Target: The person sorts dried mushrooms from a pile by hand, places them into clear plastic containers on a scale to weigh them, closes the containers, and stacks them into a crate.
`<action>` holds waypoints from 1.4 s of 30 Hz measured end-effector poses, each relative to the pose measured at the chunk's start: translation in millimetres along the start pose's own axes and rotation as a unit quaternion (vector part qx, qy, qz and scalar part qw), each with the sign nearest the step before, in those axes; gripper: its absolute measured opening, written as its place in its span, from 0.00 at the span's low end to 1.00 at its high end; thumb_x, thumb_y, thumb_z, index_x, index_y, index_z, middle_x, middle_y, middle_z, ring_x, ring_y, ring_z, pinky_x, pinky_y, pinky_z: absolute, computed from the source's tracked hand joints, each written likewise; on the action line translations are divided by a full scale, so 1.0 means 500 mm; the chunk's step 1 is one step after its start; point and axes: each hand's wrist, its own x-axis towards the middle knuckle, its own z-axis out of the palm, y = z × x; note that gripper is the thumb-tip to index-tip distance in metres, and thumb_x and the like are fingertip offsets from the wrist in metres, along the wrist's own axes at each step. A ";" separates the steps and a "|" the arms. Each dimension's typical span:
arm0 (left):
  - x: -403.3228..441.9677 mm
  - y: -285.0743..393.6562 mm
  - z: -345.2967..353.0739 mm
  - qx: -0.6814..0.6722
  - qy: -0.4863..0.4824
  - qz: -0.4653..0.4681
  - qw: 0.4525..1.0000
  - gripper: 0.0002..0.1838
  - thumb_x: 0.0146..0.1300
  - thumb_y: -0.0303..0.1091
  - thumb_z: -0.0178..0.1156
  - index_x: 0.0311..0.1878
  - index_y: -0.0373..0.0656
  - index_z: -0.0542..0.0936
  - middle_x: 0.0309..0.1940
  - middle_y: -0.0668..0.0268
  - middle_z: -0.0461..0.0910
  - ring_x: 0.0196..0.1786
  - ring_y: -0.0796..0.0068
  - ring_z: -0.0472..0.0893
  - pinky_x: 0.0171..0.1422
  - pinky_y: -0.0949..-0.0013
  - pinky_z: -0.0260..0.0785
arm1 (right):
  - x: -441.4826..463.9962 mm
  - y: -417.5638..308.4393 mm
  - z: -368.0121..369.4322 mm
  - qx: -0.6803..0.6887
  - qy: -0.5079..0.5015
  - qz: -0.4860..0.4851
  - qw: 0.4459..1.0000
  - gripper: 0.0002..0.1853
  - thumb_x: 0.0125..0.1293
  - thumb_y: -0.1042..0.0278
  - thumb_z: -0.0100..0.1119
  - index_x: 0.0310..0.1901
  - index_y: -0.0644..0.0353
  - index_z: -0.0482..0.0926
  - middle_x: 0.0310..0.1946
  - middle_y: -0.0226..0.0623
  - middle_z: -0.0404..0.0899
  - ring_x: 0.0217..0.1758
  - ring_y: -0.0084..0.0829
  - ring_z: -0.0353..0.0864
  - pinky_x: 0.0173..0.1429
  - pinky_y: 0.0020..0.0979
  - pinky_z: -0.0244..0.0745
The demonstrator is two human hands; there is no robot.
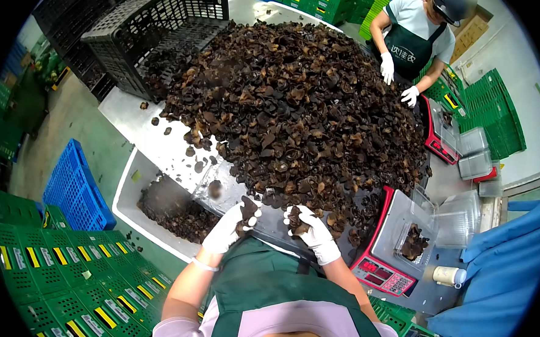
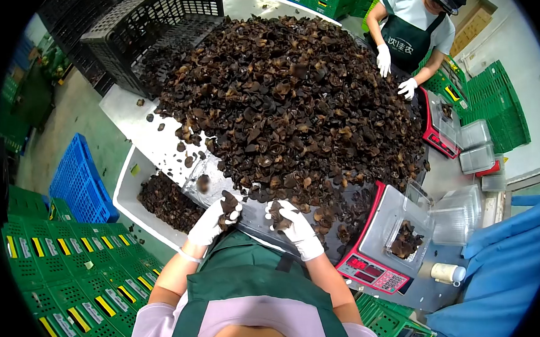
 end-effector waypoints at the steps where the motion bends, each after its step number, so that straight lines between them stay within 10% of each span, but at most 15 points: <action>1: 0.000 0.004 0.014 -0.022 -0.004 -0.013 1.000 0.19 0.68 0.38 0.53 0.57 0.35 0.72 0.40 0.68 0.77 0.36 0.83 0.75 0.40 0.82 0.72 | 0.004 0.003 0.003 -0.004 -0.011 -0.020 1.000 0.27 0.64 0.59 0.53 0.61 0.65 0.66 0.51 0.44 0.76 0.50 0.37 0.79 0.43 0.37 0.79; 7: -0.020 0.026 0.071 0.011 -0.009 0.021 1.000 0.21 0.69 0.41 0.54 0.60 0.40 0.72 0.46 0.71 0.77 0.42 0.85 0.76 0.42 0.82 0.71 | 0.012 0.012 0.029 0.193 -0.018 -0.007 0.981 0.25 0.68 0.53 0.50 0.61 0.61 0.69 0.53 0.42 0.77 0.52 0.43 0.78 0.44 0.49 0.78; 15: -0.011 0.045 0.136 0.081 0.087 0.179 0.977 0.12 0.69 0.35 0.50 0.50 0.40 0.74 0.42 0.69 0.78 0.41 0.82 0.77 0.45 0.76 0.71 | 0.086 0.059 0.006 0.131 0.028 0.063 0.989 0.32 0.68 0.34 0.38 0.62 0.50 0.70 0.59 0.40 0.73 0.59 0.44 0.74 0.56 0.55 0.70; 16: -0.015 0.050 0.157 0.253 0.068 0.324 0.909 0.12 0.69 0.34 0.50 0.50 0.39 0.74 0.42 0.68 0.78 0.42 0.81 0.77 0.47 0.75 0.71 | 0.090 0.053 0.015 0.356 -0.098 0.147 0.918 0.35 0.67 0.31 0.36 0.63 0.50 0.68 0.62 0.40 0.70 0.60 0.45 0.73 0.60 0.58 0.66; 17: -0.001 0.043 0.156 0.324 0.072 0.376 0.865 0.12 0.69 0.34 0.51 0.50 0.39 0.73 0.42 0.68 0.78 0.42 0.81 0.77 0.47 0.76 0.71 | 0.082 0.058 0.023 0.171 -0.059 0.077 0.981 0.34 0.68 0.40 0.48 0.65 0.60 0.64 0.63 0.40 0.69 0.62 0.33 0.72 0.62 0.32 0.74; 23: 0.097 -0.041 0.134 0.470 0.088 0.400 0.782 0.14 0.67 0.31 0.54 0.54 0.39 0.73 0.44 0.63 0.80 0.43 0.77 0.79 0.49 0.72 0.73 | 0.107 0.072 0.005 0.141 0.018 0.063 0.988 0.42 0.60 0.23 0.40 0.64 0.51 0.67 0.64 0.34 0.68 0.67 0.36 0.66 0.69 0.39 0.62; 27: 0.067 -0.043 0.158 0.553 0.107 0.461 0.686 0.15 0.63 0.33 0.57 0.52 0.41 0.77 0.42 0.61 0.80 0.43 0.62 0.81 0.48 0.63 0.73 | 0.117 0.078 0.036 0.102 0.003 -0.064 0.993 0.26 0.72 0.40 0.39 0.57 0.53 0.70 0.61 0.37 0.70 0.64 0.36 0.69 0.67 0.42 0.63; 32: 0.056 -0.020 0.175 0.638 0.117 0.420 0.635 0.10 0.50 0.25 0.56 0.37 0.41 0.81 0.32 0.61 0.80 0.41 0.57 0.80 0.45 0.57 0.72 | 0.069 0.046 0.091 0.081 0.038 -0.048 0.995 0.37 0.62 0.27 0.44 0.58 0.52 0.71 0.59 0.37 0.72 0.62 0.39 0.71 0.65 0.44 0.67; 35: 0.051 -0.017 0.156 0.658 0.108 0.486 0.565 0.13 0.53 0.26 0.55 0.41 0.42 0.82 0.44 0.58 0.81 0.52 0.53 0.77 0.56 0.56 0.70 | 0.061 0.050 0.077 0.062 0.103 -0.016 0.993 0.30 0.64 0.36 0.50 0.59 0.51 0.72 0.59 0.33 0.73 0.61 0.37 0.71 0.64 0.44 0.68; 39: 0.012 0.014 0.151 0.666 0.005 0.428 0.611 0.16 0.57 0.31 0.56 0.50 0.42 0.79 0.53 0.54 0.76 0.55 0.51 0.75 0.62 0.57 0.68 | -0.023 0.010 0.178 0.033 0.073 0.031 0.996 0.18 0.69 0.51 0.53 0.54 0.51 0.76 0.53 0.30 0.77 0.56 0.30 0.74 0.56 0.36 0.73; 42: -0.008 0.034 0.177 0.530 -0.021 0.247 0.811 0.18 0.63 0.29 0.52 0.57 0.39 0.75 0.57 0.56 0.75 0.60 0.59 0.73 0.66 0.61 0.64 | 0.018 0.043 0.119 0.153 -0.017 0.051 0.987 0.13 0.70 0.59 0.54 0.52 0.52 0.77 0.44 0.29 0.81 0.46 0.27 0.78 0.48 0.31 0.76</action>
